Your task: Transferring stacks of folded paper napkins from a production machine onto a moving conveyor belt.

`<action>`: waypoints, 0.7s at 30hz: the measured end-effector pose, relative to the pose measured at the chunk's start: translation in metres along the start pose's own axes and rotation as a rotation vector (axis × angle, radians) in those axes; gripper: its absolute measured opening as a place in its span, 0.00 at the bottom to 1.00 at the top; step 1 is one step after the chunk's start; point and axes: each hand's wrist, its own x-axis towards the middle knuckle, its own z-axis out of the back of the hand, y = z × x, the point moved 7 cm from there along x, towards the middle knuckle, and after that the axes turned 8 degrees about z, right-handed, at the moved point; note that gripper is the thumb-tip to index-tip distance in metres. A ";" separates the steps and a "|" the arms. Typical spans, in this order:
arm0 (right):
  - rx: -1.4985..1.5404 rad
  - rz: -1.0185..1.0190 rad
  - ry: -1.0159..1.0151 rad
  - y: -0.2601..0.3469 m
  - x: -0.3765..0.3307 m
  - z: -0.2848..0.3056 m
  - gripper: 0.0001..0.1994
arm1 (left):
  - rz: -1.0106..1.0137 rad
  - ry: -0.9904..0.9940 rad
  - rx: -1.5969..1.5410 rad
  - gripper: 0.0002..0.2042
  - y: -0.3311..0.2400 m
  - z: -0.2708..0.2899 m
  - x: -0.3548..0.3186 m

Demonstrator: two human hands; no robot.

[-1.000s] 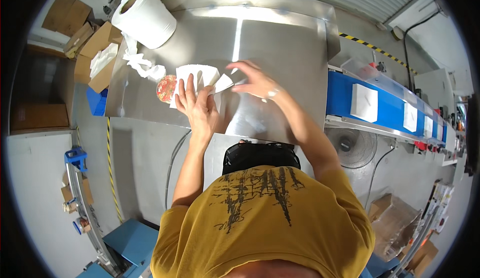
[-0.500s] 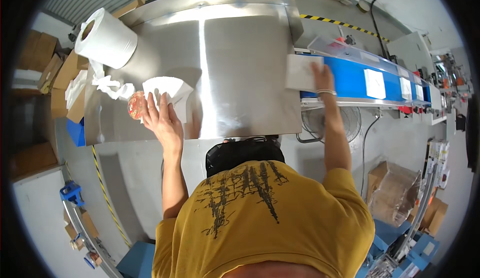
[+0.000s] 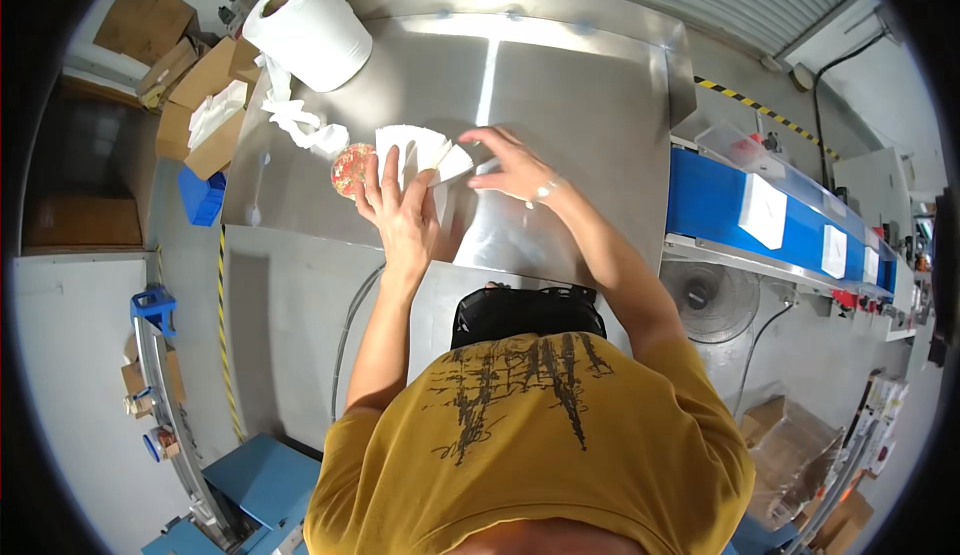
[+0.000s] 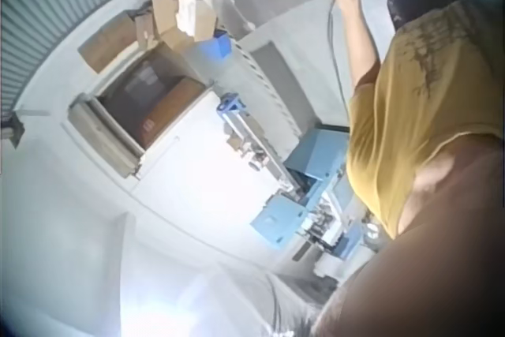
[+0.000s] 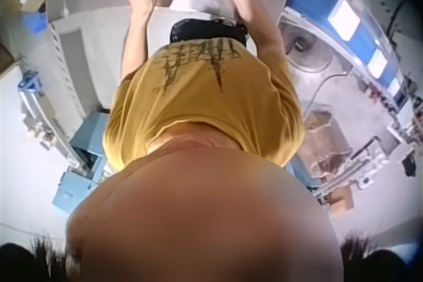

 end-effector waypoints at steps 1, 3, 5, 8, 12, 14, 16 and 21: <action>0.000 0.000 -0.008 -0.002 0.008 -0.004 0.29 | -0.005 0.006 0.002 0.15 0.002 0.000 0.001; 0.102 -0.064 0.060 -0.009 0.015 -0.016 0.29 | -0.021 0.001 -0.016 0.15 0.005 0.001 0.000; 0.145 -0.099 0.027 -0.011 0.015 -0.018 0.28 | -0.036 -0.001 -0.034 0.15 0.009 0.001 -0.001; 0.154 -0.073 0.018 -0.011 0.015 -0.018 0.26 | -0.090 0.017 -0.008 0.15 0.005 0.001 0.000; 0.008 0.150 -0.065 -0.015 0.008 -0.003 0.19 | -0.055 0.041 -0.041 0.14 -0.009 0.005 0.017; -0.005 0.185 -0.087 -0.013 -0.002 0.006 0.16 | -0.079 0.079 -0.058 0.14 0.004 0.003 0.023; 0.181 -0.223 -0.011 -0.021 -0.024 0.019 0.20 | -0.091 0.119 -0.014 0.10 0.012 0.003 0.022; 0.048 -0.481 -0.584 -0.105 -0.139 0.110 0.27 | -0.205 0.044 -0.001 0.07 -0.006 -0.002 0.027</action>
